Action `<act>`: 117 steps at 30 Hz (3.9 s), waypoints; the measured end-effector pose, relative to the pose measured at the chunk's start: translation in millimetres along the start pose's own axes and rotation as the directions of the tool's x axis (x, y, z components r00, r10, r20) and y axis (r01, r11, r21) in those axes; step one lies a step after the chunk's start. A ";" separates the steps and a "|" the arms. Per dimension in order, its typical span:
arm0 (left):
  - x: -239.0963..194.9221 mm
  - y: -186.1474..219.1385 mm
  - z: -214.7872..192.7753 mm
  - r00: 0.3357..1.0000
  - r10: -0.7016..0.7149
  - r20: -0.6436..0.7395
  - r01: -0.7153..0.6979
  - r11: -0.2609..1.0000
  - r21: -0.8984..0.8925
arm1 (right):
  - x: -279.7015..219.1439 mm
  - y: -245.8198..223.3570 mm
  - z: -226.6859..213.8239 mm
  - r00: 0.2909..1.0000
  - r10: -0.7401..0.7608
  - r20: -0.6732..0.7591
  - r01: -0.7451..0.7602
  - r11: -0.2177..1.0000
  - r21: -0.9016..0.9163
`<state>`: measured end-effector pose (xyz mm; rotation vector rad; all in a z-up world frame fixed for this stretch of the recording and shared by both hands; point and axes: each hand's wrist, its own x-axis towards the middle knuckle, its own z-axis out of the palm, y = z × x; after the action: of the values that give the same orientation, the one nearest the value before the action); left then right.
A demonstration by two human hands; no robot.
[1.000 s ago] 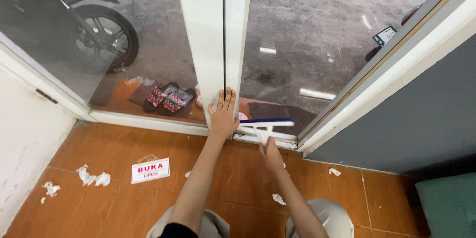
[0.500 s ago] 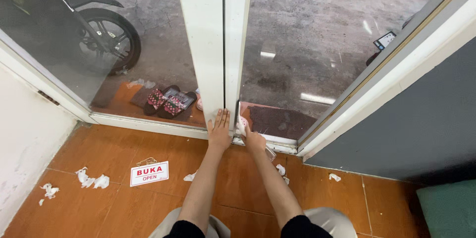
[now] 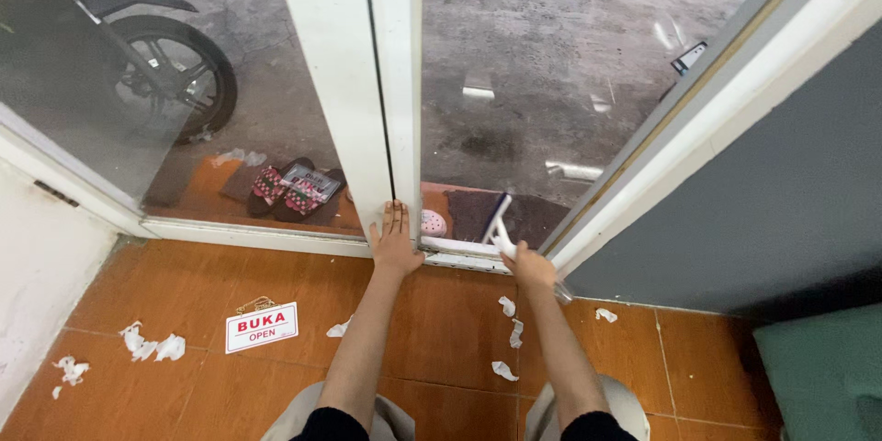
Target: The person cleans a glass door using a squeegee. They spray water onto the glass and then wipe it down with the tool from top to bottom.
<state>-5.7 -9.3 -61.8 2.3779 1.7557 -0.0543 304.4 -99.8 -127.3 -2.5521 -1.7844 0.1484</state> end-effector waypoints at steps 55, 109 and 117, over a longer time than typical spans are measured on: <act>-20.8 -19.4 162.6 0.984 0.048 -0.174 -0.050 0.999 -0.005 | -14.2 -101.1 151.8 0.861 -0.330 -0.387 0.375 0.926 0.044; -111.5 -19.2 63.4 0.906 -0.359 -0.225 -0.213 0.074 -0.974 | -177.5 -112.4 -45.4 0.967 0.082 0.240 -0.254 0.303 0.919; -142.5 -104.0 13.4 0.834 -0.516 -0.197 -0.166 0.106 -0.980 | -154.3 -200.2 -43.9 0.985 -0.159 0.066 -0.049 0.110 0.993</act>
<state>-146.2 -116.6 -68.3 1.0653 1.3667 1.4236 68.6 -174.0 -58.8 -1.3801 -1.0194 1.1547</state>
